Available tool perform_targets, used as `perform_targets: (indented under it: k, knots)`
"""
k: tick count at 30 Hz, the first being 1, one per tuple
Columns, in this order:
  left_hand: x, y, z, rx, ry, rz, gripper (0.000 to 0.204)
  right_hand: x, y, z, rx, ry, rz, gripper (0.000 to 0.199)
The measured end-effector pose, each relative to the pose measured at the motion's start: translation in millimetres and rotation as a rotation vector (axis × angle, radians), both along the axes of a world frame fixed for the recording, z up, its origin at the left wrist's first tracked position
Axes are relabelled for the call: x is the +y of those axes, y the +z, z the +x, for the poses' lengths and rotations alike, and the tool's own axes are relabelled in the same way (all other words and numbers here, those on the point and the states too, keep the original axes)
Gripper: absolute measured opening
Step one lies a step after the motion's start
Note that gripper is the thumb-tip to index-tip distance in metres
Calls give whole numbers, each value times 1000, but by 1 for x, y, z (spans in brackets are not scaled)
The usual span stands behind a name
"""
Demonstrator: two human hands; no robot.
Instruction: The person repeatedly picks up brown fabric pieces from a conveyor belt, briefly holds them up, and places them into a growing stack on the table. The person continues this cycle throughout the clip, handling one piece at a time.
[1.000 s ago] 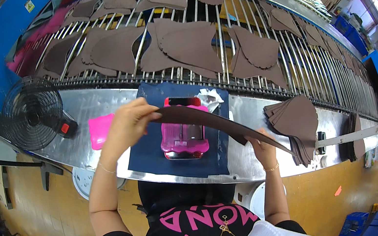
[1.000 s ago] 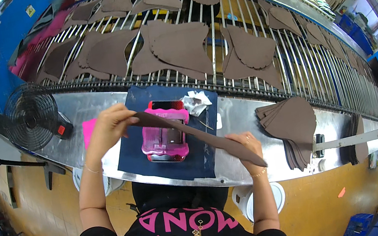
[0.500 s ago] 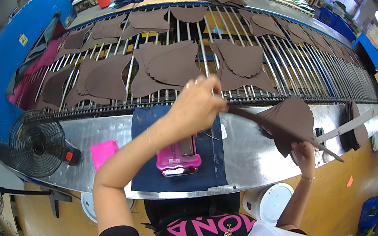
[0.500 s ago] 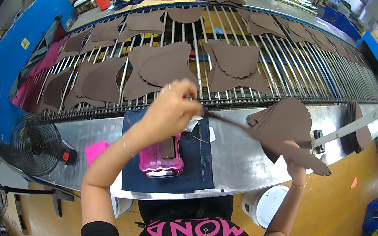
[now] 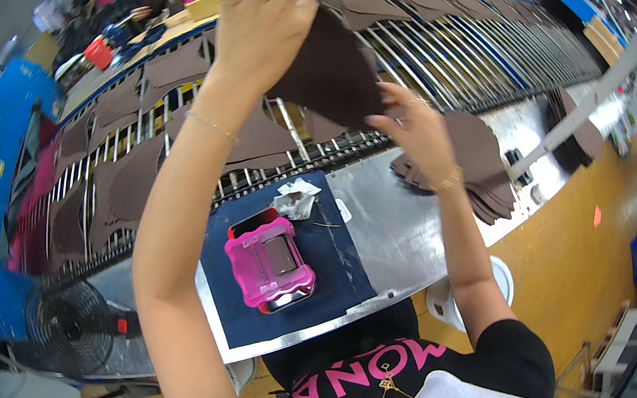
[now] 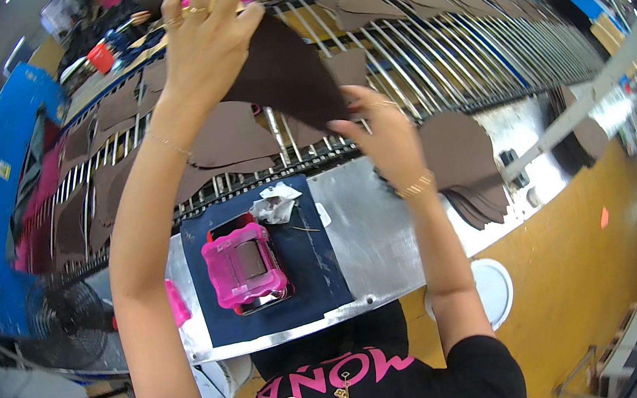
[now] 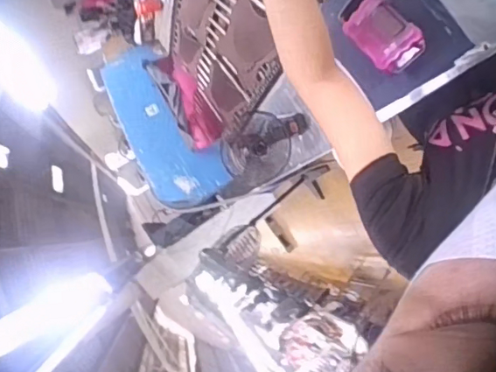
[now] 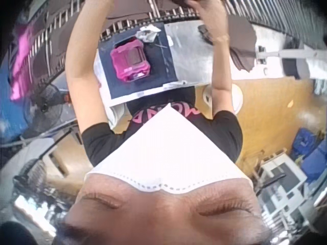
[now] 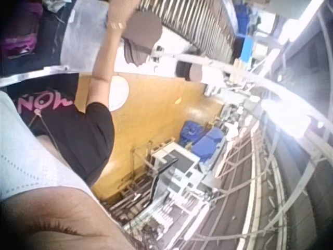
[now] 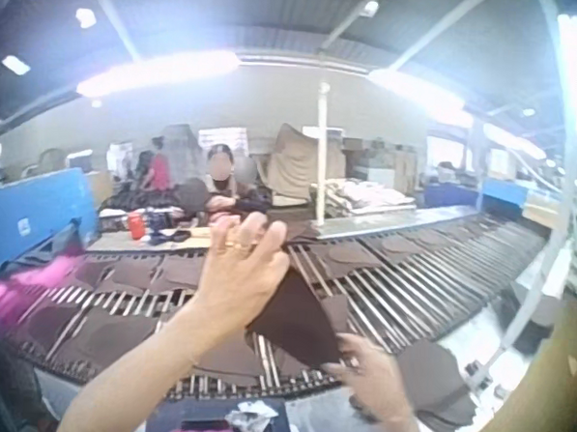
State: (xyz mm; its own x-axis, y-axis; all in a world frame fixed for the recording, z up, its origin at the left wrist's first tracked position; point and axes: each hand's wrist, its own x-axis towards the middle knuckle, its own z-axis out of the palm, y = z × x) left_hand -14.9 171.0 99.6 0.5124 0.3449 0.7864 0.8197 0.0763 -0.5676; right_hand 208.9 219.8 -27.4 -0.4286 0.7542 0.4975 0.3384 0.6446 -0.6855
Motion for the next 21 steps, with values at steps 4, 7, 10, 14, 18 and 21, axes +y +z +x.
perform_targets:
  k: [4, 7, 10, 14, 18, 21]
  knots:
    - [11, -33, -15, 67, 109, -52, 9, 16, -47, -75, -76, -5, 181, 27]
    - [0, -42, -16, 41, 148, -131, 26, 12, -68, -110, 211, 159, -517, 21]
    - [-14, -40, -6, -142, 3, -142, 44, 25, -100, -122, 558, 277, -910, 20]
    - [-63, -42, -9, -313, 36, -196, 62, 50, -134, -131, 927, 237, -1095, 29]
    - [-112, -67, -33, -466, 118, -273, 58, 93, -160, -132, 1192, 109, -1117, 34]
    - [-157, -88, -56, -565, 284, -299, 59, 122, -170, -144, 1398, -42, -1245, 35]
